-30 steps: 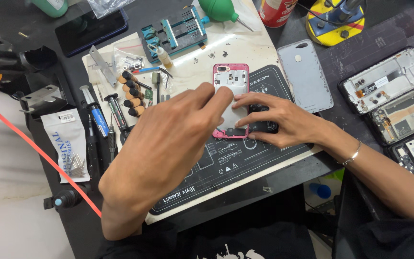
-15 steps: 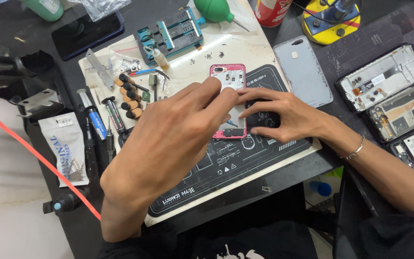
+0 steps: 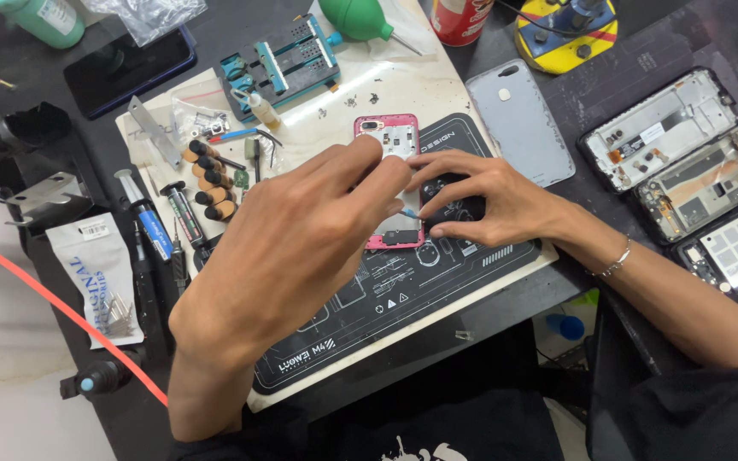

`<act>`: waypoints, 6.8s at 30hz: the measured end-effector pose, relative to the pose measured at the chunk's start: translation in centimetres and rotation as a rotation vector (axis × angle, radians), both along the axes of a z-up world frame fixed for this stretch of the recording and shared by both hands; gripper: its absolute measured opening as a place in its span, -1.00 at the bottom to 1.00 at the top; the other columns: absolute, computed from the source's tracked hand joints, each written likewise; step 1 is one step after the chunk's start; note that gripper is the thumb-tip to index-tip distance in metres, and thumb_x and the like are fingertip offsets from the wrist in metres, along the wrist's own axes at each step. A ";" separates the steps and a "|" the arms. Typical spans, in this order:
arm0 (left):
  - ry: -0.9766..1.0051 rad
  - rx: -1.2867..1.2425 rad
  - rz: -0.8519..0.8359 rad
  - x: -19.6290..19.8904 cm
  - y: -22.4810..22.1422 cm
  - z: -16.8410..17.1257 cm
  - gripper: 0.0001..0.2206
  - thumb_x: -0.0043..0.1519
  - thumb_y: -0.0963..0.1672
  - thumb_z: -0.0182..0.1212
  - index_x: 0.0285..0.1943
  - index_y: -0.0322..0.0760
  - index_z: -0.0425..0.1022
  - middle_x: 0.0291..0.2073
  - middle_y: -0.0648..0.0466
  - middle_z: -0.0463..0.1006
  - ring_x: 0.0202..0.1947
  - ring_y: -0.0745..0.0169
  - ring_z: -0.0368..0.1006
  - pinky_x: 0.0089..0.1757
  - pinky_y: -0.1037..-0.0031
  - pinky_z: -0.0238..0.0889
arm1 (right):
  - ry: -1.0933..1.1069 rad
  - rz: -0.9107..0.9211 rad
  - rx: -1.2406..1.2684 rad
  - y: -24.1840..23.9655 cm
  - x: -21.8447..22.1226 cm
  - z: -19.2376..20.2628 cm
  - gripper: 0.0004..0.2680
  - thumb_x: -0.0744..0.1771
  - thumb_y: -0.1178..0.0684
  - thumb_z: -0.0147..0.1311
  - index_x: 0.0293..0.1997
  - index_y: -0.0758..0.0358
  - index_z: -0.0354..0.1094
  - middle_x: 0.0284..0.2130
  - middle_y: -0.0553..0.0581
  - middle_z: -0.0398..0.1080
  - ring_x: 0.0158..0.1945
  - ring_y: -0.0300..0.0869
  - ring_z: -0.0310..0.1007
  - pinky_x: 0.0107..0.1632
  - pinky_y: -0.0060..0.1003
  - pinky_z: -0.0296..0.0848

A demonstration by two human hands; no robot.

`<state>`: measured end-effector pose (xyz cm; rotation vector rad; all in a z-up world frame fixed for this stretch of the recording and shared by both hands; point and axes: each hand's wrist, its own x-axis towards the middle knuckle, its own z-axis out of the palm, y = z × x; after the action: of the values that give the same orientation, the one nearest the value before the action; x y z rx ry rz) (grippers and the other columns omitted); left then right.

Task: The person disassembles a pink smartphone on a workbench, using a screwdriver to remove screws from the back cover. They carefully pry open the casing and manipulate internal components with their hands and tools.

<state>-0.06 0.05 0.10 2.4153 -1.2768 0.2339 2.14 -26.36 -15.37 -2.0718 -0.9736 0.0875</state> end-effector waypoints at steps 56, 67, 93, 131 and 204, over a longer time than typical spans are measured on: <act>-0.035 0.027 0.080 -0.6 -0.8 -0.9 -0.81 0.30 -0.16 0.27 -0.07 -0.48 0.45 -0.26 -0.07 0.56 -0.34 0.04 0.58 -0.32 0.31 0.48 | -0.033 -0.071 0.126 0.3 -0.3 -0.3 -0.91 0.21 0.15 0.38 -0.37 0.21 0.53 -0.06 0.06 0.54 0.25 -0.05 0.45 0.27 -0.14 0.48; 0.038 -0.041 -0.015 -1.3 0.0 0.2 -0.80 0.22 -0.25 0.26 -0.01 -0.49 0.44 -0.20 -0.06 0.53 -0.28 0.01 0.57 -0.30 0.30 0.46 | -0.026 -0.035 0.085 0.5 -0.6 0.1 -0.72 0.15 0.02 0.44 -0.14 0.18 0.55 -0.02 0.03 0.50 0.24 -0.05 0.40 0.30 -0.08 0.42; 0.039 0.001 -0.012 -0.9 -0.9 -0.6 -0.71 0.14 -0.36 0.19 0.06 -0.52 0.41 -0.26 -0.09 0.49 -0.30 0.04 0.55 -0.32 0.31 0.47 | -0.069 -0.016 0.014 0.3 -0.3 -1.2 -0.73 0.16 -0.03 0.43 -0.13 0.11 0.57 0.09 0.15 0.42 0.31 0.04 0.31 0.34 -0.01 0.35; 0.030 -0.039 -0.013 -0.8 -0.6 -0.1 -0.90 0.23 -0.28 0.19 -0.11 -0.48 0.43 -0.29 -0.02 0.48 -0.37 0.14 0.53 -0.35 0.36 0.45 | -0.014 -0.039 0.074 0.2 -0.3 -1.3 -0.90 0.20 0.08 0.38 -0.32 0.15 0.59 -0.01 0.06 0.49 0.29 -0.03 0.37 0.31 -0.07 0.41; 0.544 -0.201 0.095 6.2 3.3 -0.8 -0.88 0.21 -0.22 0.32 -0.13 -0.36 0.52 -0.36 0.01 0.49 -0.41 0.09 0.51 -0.38 0.31 0.35 | 0.084 -0.048 0.038 0.5 -0.6 -0.1 -0.88 0.17 0.13 0.38 -0.32 0.14 0.58 -0.05 0.01 0.50 0.31 -0.01 0.35 0.26 -0.03 0.41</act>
<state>6.12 3.32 -0.73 2.1580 -0.8495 -0.2459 1.57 -25.86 -15.47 -2.0387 -0.8684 0.1289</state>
